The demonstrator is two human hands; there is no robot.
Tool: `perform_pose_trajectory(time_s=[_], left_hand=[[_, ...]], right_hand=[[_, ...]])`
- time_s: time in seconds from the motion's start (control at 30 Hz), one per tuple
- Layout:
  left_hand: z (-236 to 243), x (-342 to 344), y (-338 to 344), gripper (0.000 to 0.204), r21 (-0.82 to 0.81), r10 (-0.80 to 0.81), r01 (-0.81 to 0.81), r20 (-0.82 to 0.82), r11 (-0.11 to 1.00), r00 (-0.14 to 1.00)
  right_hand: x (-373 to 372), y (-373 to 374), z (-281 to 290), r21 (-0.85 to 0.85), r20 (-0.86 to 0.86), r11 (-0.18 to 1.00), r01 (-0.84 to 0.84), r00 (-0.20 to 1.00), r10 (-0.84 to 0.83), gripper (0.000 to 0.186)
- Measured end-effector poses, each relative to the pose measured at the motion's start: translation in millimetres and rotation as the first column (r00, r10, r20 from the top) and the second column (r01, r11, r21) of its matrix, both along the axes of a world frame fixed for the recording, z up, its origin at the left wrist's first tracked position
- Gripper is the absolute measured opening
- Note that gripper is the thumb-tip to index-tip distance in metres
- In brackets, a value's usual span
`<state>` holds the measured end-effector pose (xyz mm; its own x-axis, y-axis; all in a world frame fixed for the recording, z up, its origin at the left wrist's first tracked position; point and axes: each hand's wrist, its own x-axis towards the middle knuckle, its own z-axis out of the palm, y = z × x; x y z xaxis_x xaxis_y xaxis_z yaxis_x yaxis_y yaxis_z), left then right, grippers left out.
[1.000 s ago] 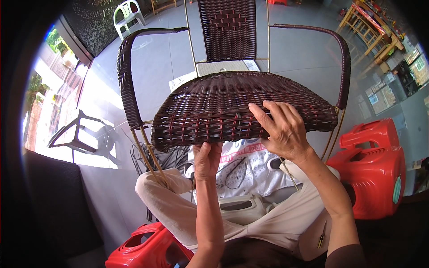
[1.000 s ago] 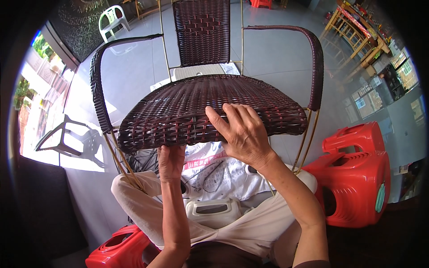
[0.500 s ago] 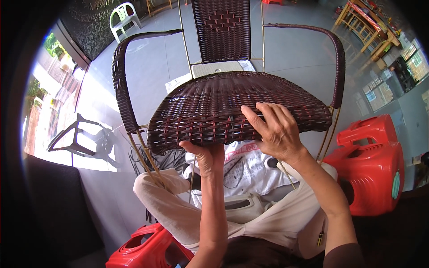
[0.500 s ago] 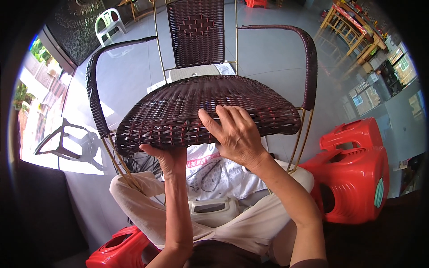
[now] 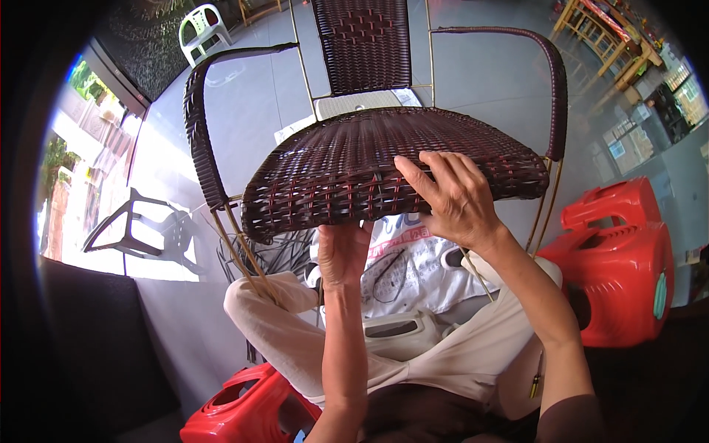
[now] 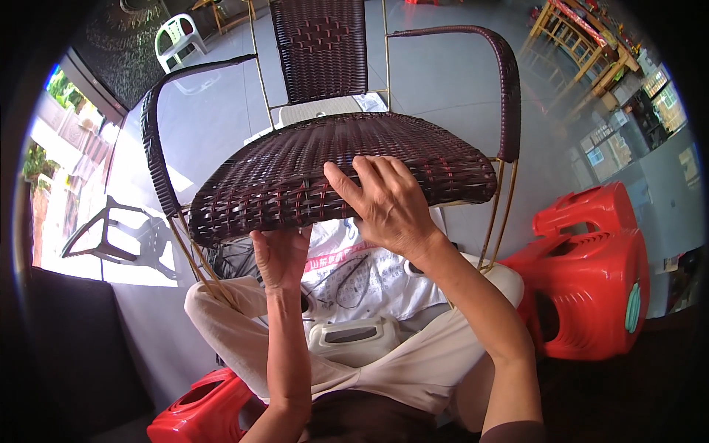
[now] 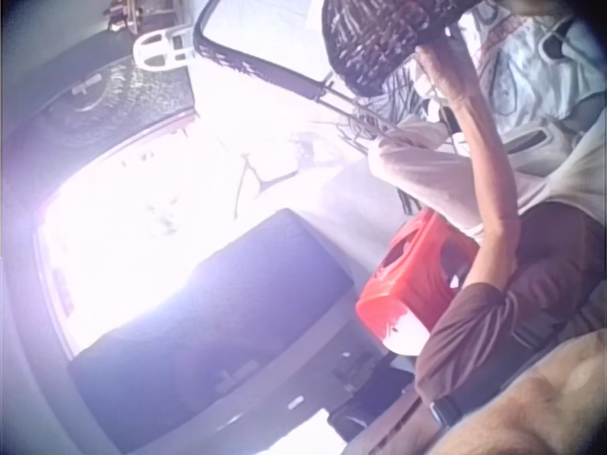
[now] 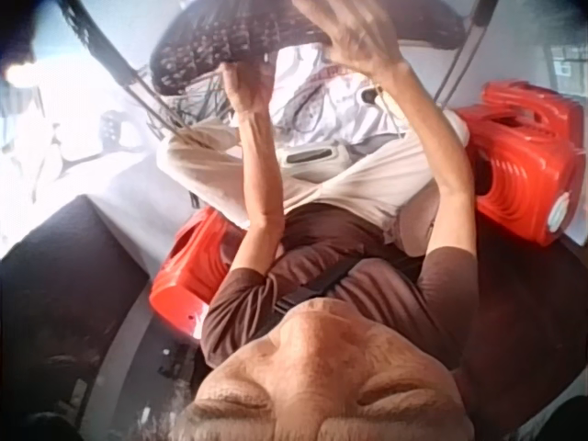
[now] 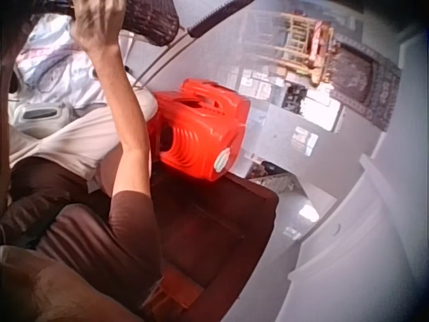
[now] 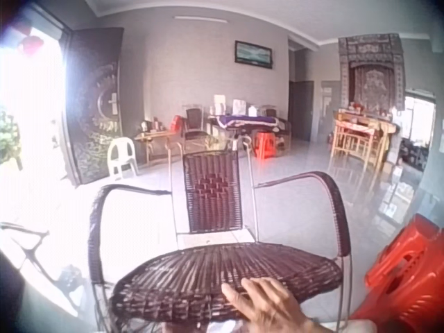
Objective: The person is weaving dark rattan-like strips into the seat frame of a brown chair, using a small flathead tool to pry the existing weave apart and thread the material through.
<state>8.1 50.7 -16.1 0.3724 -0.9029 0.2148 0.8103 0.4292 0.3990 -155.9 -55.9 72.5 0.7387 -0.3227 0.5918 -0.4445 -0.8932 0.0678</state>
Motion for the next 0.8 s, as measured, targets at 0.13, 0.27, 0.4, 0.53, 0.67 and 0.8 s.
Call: perform_pose_trajectory(time_s=[0.13,0.27,0.4,0.53,0.67,0.8], left_hand=[[1,8,11,0.059,0.118,-0.102,0.09,0.098,0.989,0.99],[28,48,56,0.046,0.562,-0.373,-0.066,0.628,0.825,0.683],[80,122,95,0.031,0.51,-0.241,-0.361,0.779,0.781,0.579],[123,186,91,0.036,0.257,-0.011,-0.745,0.948,0.615,0.318],[139,202,42,0.071,0.184,0.025,-0.849,0.974,0.496,0.226],[165,216,-23,0.083,0.263,-0.214,-0.878,0.958,0.399,0.19]], right_hand=[[1,-1,2,0.01,-0.003,1.0,-0.015,1.0,0.015,0.066],[1,-1,1,-0.008,0.002,1.0,-0.013,1.0,0.013,0.065],[1,-1,-1,0.013,0.001,1.0,0.005,1.0,-0.005,0.072],[-1,3,-2,0.043,0.03,0.999,-0.001,1.0,0.0,0.073],[-5,10,1,0.008,0.032,1.0,-0.021,0.999,0.02,0.066],[-6,10,11,0.023,-0.016,1.0,0.018,1.0,-0.018,0.068]])
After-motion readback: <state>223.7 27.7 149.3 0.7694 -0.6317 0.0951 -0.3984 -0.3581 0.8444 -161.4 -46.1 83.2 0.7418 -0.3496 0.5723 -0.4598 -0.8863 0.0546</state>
